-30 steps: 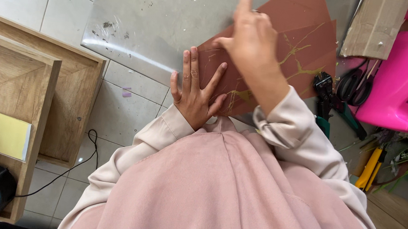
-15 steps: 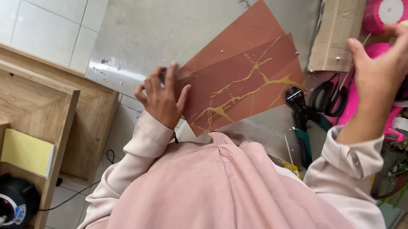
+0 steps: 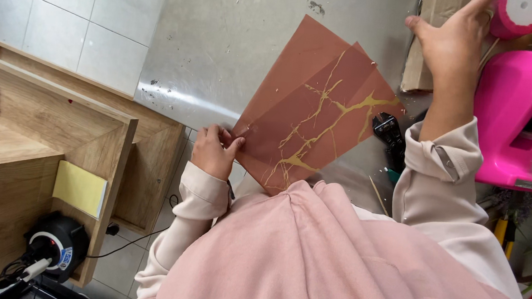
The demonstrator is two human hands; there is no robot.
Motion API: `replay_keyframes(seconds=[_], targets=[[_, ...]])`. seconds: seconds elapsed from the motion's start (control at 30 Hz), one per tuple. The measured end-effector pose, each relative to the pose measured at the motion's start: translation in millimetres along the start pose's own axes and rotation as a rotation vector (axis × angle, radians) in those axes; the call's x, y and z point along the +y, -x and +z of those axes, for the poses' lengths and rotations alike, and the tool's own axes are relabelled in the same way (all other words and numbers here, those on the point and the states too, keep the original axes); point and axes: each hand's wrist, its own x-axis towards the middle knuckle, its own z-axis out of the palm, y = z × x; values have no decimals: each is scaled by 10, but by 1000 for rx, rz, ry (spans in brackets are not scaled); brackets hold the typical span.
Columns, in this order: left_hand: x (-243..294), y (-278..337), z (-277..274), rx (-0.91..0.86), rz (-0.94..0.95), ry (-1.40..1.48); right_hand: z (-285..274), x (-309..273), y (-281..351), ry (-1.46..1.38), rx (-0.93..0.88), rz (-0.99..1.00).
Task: The person prepares decorative wrapping paper and assembles a floral bouquet by securing flowers and a small bear to a cardboard base and wrapping it.
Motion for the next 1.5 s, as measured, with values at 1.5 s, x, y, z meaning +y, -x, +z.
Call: replay_keyframes(seconds=[1.5], targets=[[1464, -340, 913, -118, -167, 1554, -253, -1441, 2304, -356, 23, -94]])
